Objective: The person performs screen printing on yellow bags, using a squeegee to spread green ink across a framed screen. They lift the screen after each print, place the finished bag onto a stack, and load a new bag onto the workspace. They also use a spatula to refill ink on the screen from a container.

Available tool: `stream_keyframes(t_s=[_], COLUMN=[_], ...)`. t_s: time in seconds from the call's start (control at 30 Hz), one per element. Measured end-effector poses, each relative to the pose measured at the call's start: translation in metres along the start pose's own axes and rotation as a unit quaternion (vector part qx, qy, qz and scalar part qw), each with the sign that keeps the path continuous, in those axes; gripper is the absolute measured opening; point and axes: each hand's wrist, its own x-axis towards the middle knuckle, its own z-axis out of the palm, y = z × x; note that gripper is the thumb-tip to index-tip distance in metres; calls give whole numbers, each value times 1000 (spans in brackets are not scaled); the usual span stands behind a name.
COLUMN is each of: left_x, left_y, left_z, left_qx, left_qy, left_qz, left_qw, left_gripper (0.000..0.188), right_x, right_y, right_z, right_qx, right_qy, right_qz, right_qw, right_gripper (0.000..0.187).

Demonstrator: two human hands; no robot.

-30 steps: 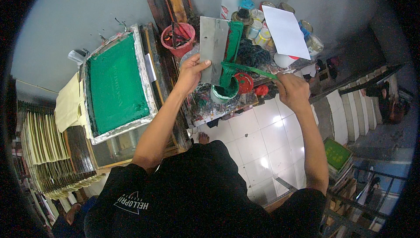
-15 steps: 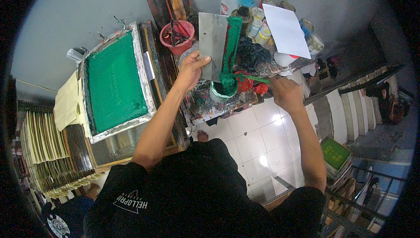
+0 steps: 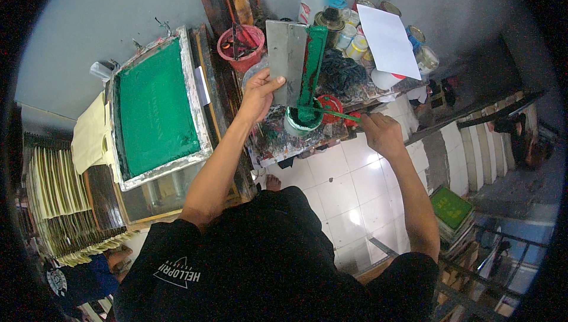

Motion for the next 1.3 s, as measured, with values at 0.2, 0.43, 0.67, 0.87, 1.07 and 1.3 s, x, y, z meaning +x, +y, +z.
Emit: stream_keyframes(t_s=[0.2, 0.43, 0.67, 0.87, 1.07, 1.3], left_x=[-3, -6, -27, -65, -112, -148], left_y=[-4, 8, 64, 132, 294, 356], left_z=[-2, 3, 16, -7, -87, -168], left_qx=[-1, -30, -36, 0, 391, 294], left_qy=[4, 8, -1, 62, 216, 283], left_qz=[18, 52, 130, 187, 244, 268], left_qw=[1000, 998, 991, 980, 861, 873], left_gripper=[26, 31, 31, 30, 24, 35], right_x=[-4, 0, 12, 31, 47, 23], right_y=[0, -5, -19, -31, -47, -45], right_z=[2, -2, -23, -38, -50, -46], right_qx=[-16, -53, -65, -80, -82, 144], right_qy=[-28, -48, -19, -57, -81, -89], right_qz=[-1, -9, -18, -21, 34, 346], right_qw=[999, 997, 998, 995, 993, 923], right_gripper=[25, 22, 18, 21, 19, 14])
